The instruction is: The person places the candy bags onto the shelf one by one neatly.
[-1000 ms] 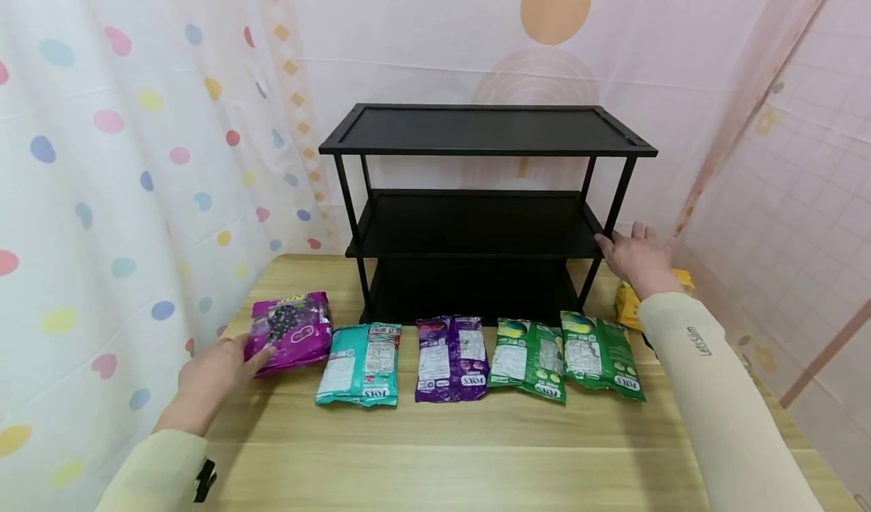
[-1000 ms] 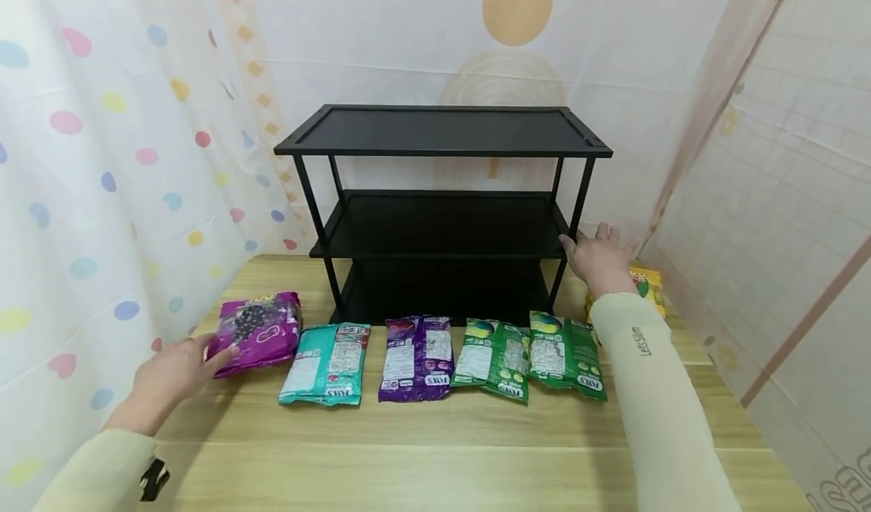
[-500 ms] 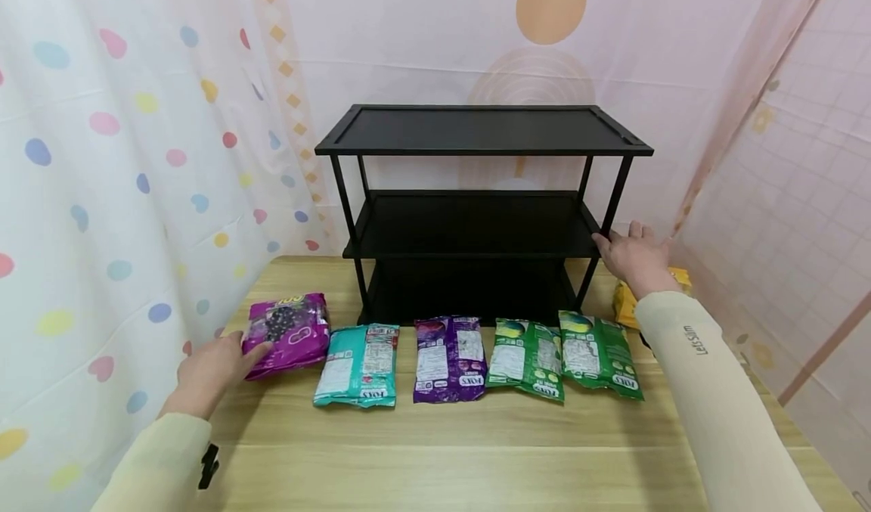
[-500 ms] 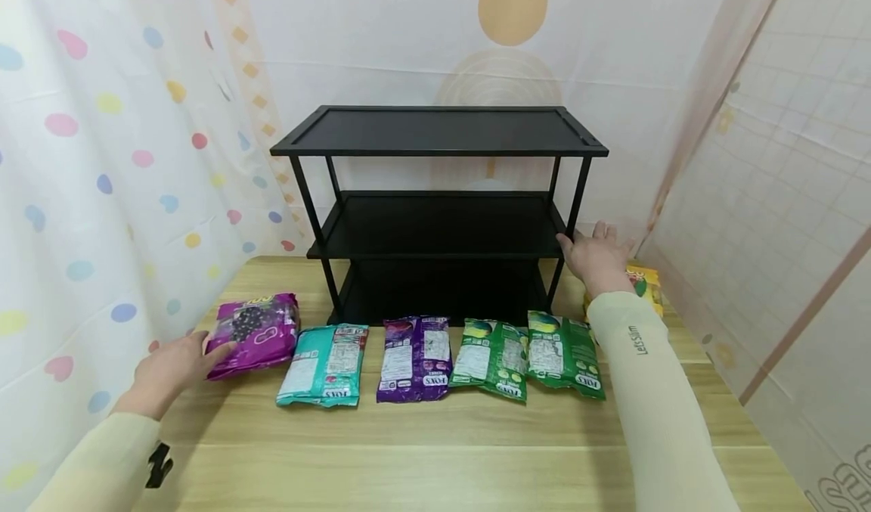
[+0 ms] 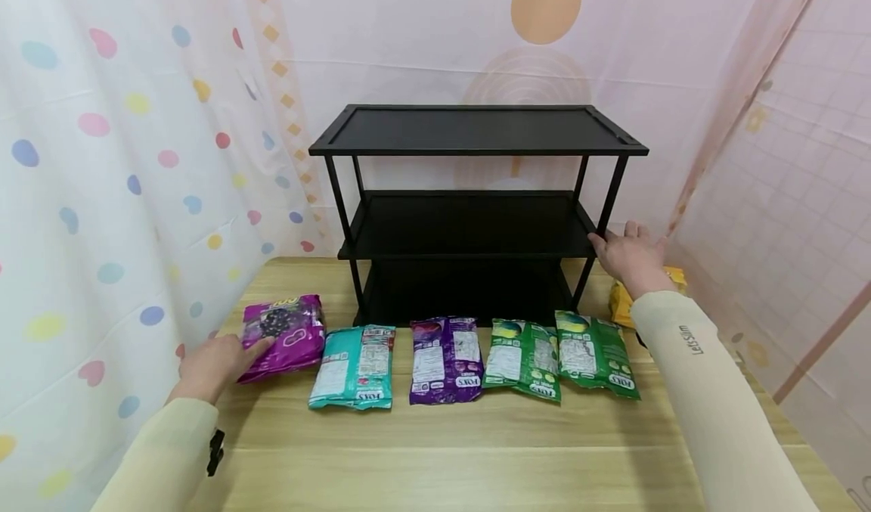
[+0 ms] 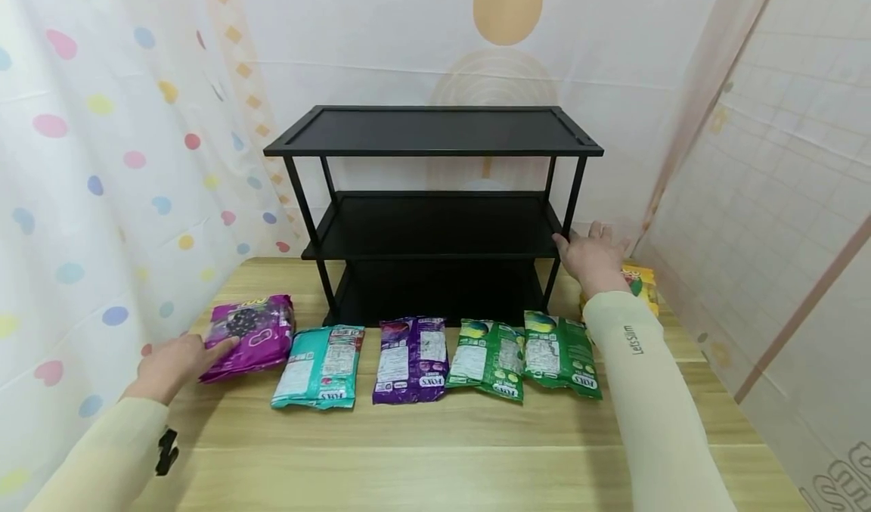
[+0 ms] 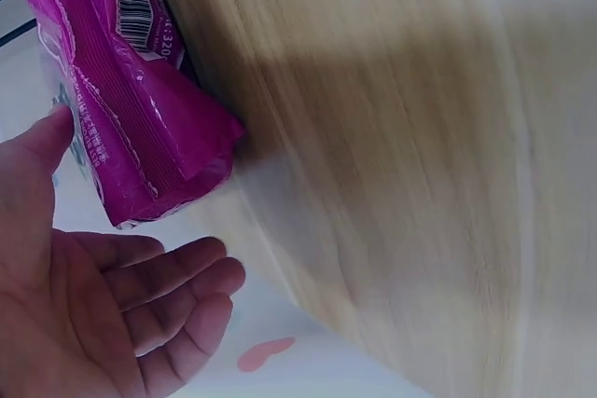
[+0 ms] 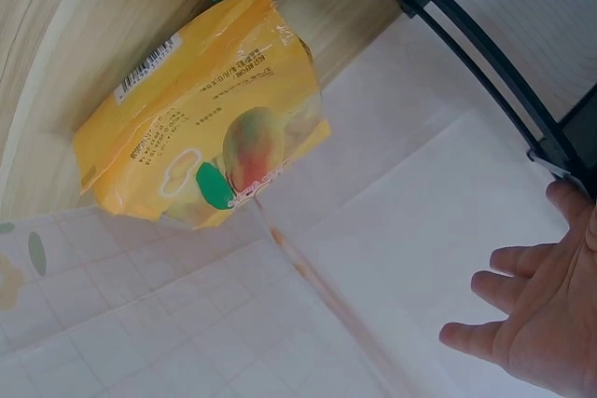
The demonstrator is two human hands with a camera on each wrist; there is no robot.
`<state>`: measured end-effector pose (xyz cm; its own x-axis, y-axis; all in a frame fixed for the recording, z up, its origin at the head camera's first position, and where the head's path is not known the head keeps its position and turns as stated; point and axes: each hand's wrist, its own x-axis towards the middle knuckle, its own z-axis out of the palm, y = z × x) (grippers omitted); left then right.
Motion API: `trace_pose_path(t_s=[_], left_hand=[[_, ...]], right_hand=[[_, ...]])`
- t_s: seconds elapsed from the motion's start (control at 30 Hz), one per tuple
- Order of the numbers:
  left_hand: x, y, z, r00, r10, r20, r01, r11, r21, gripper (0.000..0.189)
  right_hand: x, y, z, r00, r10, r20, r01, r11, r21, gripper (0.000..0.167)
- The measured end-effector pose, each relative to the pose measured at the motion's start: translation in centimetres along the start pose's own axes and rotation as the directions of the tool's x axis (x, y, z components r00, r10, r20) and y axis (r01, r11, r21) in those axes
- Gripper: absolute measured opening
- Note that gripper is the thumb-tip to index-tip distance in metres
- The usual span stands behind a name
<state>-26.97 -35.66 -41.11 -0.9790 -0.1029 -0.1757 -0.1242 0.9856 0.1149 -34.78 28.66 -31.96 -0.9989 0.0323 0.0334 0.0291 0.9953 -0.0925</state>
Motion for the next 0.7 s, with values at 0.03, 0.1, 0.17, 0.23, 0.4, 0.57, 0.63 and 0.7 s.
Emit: trace_pose_path(t_s=[0.03,0.1,0.17,0.23,0.4,0.57,0.63,0.7], left_hand=[[0.0,0.0,0.0,1.0,-0.003,0.012,0.003,1.0,0.002,0.104],[0.2,0.0,0.1,0.999,-0.009,0.043,0.009,1.0,-0.004,0.106],[0.3,-0.1,0.2,0.998,-0.007,0.069,0.008,1.0,-0.019,0.107],[0.4,-0.1,0.4,0.996,-0.015,0.091,0.018,0.999,-0.033,0.109],[0.8,0.0,0.6,0.992,-0.035,0.118,0.043,0.997,-0.059,0.115],[1.0,0.1,0.7,0.991,-0.02,0.133,0.034,0.994,-0.107,0.115],[1.0,0.2,0.8,0.991,-0.009,0.133,0.026,0.992,-0.125,0.113],[1.1,0.2,0.8,0.992,-0.005,0.129,0.024,0.989,-0.145,0.111]], right_hand=[[0.0,0.0,0.0,1.0,0.003,-0.001,-0.003,1.0,0.005,0.076],[0.0,0.0,0.0,1.0,0.004,0.002,-0.004,1.0,0.01,0.078],[0.0,0.0,0.0,1.0,0.003,0.005,-0.003,1.0,0.007,0.078],[0.0,0.0,0.0,1.0,0.005,0.008,-0.005,1.0,0.009,0.079],[0.1,0.0,0.0,1.0,0.016,0.009,-0.017,0.999,0.03,0.08],[-0.1,0.1,-0.2,1.0,0.011,0.008,-0.011,1.0,0.02,0.079],[-0.1,0.1,-0.2,1.0,0.004,0.007,-0.004,1.0,0.008,0.078],[-0.1,0.2,-0.2,1.0,-0.004,0.005,0.004,1.0,-0.001,0.077]])
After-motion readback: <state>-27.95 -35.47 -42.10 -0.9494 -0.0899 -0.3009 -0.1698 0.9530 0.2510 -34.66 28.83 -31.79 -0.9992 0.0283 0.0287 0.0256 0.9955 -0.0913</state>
